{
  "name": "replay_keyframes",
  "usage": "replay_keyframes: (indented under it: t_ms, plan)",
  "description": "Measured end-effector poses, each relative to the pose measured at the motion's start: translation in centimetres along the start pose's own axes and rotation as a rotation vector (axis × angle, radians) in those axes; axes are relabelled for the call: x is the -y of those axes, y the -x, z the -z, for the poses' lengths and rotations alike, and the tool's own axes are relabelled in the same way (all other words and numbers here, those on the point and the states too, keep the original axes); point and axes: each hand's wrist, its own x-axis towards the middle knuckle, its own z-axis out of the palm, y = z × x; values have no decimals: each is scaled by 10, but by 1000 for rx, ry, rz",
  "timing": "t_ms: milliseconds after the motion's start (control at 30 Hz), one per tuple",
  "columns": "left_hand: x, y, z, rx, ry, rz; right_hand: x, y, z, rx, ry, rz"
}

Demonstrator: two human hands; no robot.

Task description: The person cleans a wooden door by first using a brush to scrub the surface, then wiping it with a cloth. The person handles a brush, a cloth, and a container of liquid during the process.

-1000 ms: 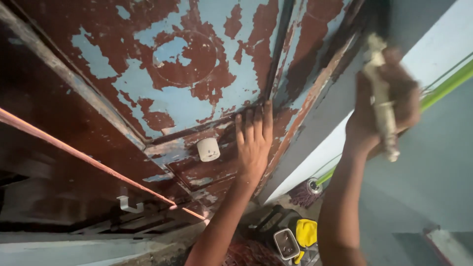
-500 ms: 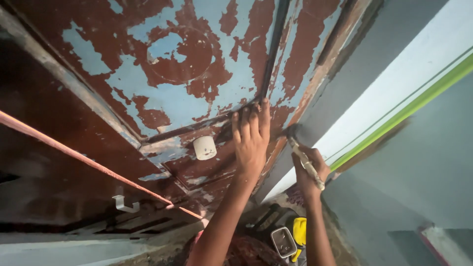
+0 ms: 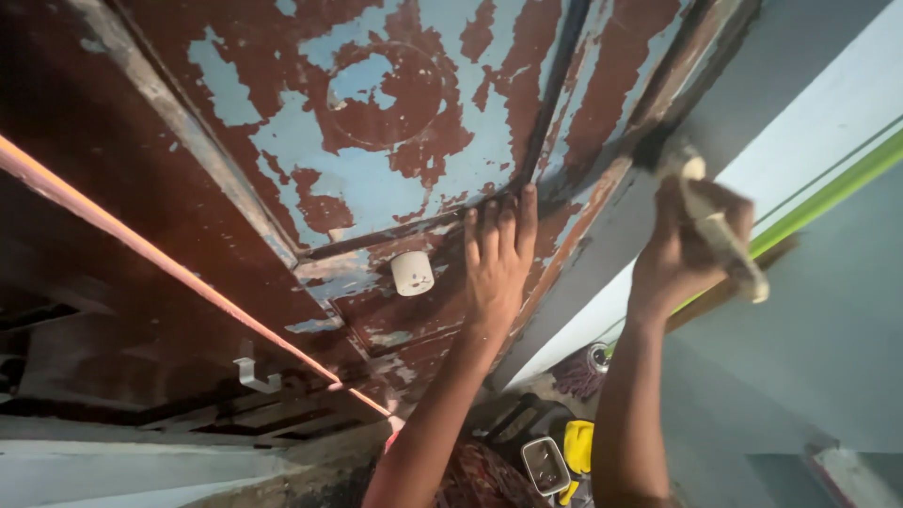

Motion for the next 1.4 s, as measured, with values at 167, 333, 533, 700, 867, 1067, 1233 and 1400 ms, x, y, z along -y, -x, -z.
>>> replay_keyframes:
  t_ms: [167,333,533,700,867,1067,1233,1400]
  plan:
    - [-3,6,-9,-38,44,22,21,-26,-12,-41,-56,146]
    - [4,0,8,11,14,-22,17,-5,-24,-144,-81,218]
    - [-1,3,-6,-38,5,-2,-34,71,0,-20,116,86]
    - [1,0,-4,-56,7,-1,-62,107,21,35,124,-14]
    - [5,1,6,-9,-4,-26,-59,120,32,70,178,-95]
    - [24,9,14,63,99,-108,-21,106,20,-40,37,-271]
    - [47,31,16,200,586,-81,29,93,-19,-21,101,-169]
    - [87,51,48,192,630,16,73,126,-58,64,-94,-100]
